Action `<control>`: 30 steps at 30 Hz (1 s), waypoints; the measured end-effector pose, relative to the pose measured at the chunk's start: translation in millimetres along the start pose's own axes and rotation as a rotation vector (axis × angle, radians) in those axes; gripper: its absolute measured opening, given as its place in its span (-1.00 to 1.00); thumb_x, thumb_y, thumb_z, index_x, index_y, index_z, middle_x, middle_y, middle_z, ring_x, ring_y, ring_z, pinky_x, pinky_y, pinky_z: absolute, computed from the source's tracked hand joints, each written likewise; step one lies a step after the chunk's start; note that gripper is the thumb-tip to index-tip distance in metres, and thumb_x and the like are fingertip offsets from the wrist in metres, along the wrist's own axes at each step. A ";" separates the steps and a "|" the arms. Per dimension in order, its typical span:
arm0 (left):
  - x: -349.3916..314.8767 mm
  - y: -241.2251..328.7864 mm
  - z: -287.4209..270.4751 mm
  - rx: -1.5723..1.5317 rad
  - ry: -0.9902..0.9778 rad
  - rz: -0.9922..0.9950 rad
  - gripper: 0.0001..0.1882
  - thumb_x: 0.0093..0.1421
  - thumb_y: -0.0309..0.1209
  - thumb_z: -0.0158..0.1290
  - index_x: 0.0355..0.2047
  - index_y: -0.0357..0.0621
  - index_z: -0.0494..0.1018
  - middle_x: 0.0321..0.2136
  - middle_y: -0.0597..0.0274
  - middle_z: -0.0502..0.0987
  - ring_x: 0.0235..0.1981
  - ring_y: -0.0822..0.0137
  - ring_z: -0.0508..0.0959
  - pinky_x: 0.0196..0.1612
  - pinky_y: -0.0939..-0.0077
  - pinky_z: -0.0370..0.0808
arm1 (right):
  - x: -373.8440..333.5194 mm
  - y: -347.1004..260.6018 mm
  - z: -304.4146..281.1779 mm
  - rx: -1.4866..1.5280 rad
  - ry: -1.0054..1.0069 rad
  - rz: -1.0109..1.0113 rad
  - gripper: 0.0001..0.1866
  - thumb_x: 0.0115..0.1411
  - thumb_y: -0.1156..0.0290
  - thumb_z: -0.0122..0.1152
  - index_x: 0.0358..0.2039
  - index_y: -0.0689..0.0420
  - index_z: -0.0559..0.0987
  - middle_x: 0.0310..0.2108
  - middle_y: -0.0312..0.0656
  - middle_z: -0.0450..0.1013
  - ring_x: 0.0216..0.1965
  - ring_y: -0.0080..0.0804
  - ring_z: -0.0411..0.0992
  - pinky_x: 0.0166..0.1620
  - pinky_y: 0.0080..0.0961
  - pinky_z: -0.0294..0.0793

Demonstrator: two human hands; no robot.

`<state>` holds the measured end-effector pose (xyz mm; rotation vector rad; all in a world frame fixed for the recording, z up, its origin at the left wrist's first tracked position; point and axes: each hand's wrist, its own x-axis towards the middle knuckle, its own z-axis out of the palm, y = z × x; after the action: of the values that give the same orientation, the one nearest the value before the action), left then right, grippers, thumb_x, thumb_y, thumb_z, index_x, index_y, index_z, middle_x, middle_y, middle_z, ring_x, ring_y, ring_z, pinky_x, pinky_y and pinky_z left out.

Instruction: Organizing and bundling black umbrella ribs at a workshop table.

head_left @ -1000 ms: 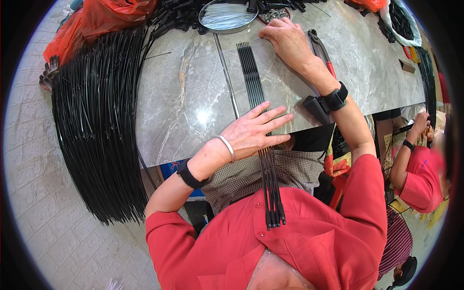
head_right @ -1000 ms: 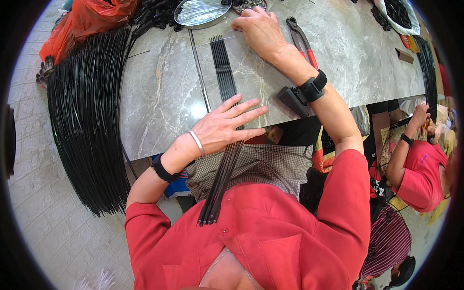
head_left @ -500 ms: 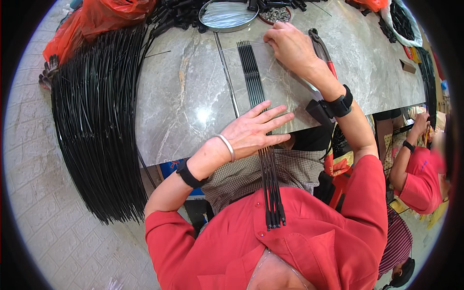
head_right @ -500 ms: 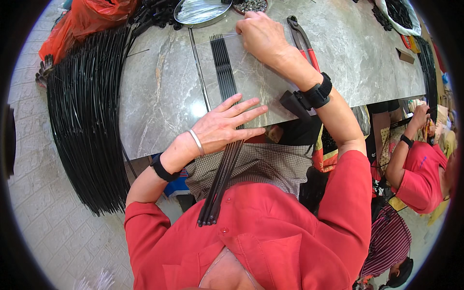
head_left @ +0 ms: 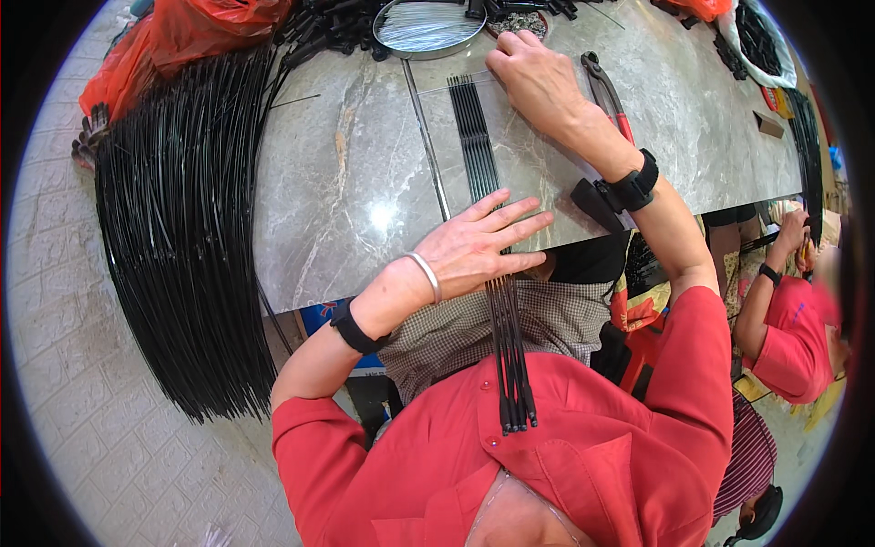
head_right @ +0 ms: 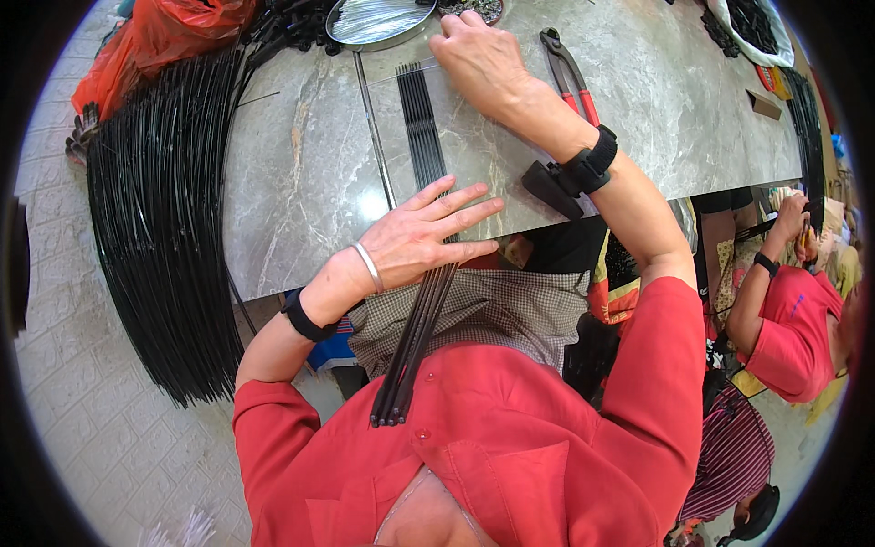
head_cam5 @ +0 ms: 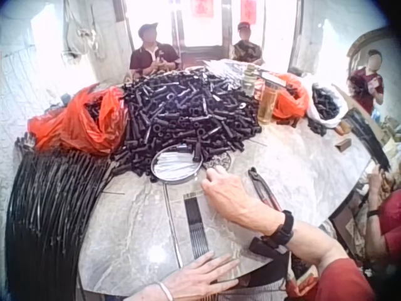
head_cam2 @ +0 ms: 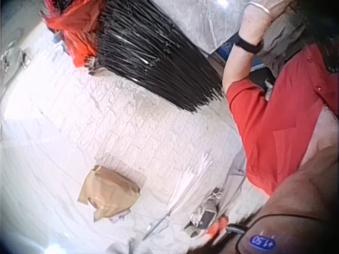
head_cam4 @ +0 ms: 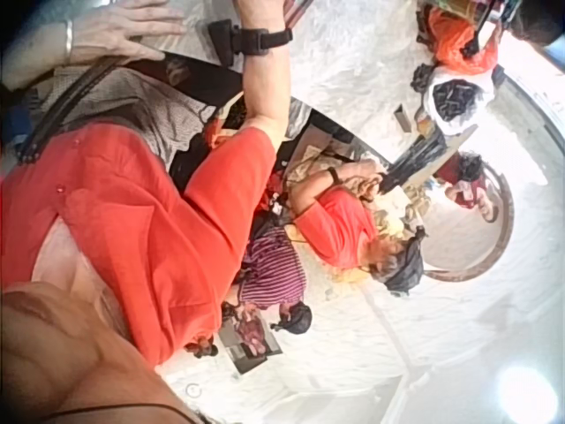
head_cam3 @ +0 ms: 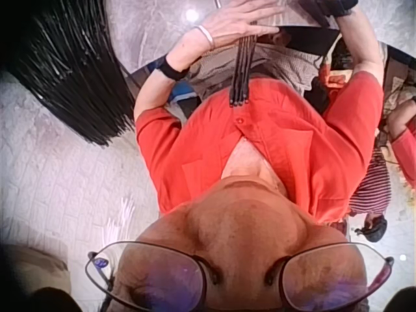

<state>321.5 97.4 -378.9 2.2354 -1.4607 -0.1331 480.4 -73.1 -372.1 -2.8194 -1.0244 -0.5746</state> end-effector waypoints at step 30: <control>-0.1 0.0 -0.8 -0.016 0.000 -0.006 -0.42 -0.01 -0.46 0.07 0.08 0.23 0.39 0.32 0.24 0.12 0.34 0.17 0.11 0.35 0.10 0.06 | 0.5 -11.5 -11.6 -0.046 -0.115 0.001 -0.86 -0.01 0.56 0.13 -0.37 0.24 0.51 -0.29 -0.08 0.45 -0.17 -0.15 0.47 -0.29 -0.28 0.59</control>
<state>321.7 97.7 -378.2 2.2271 -1.4480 -0.1465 469.8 -66.3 -361.7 -2.9232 -1.0422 -0.4458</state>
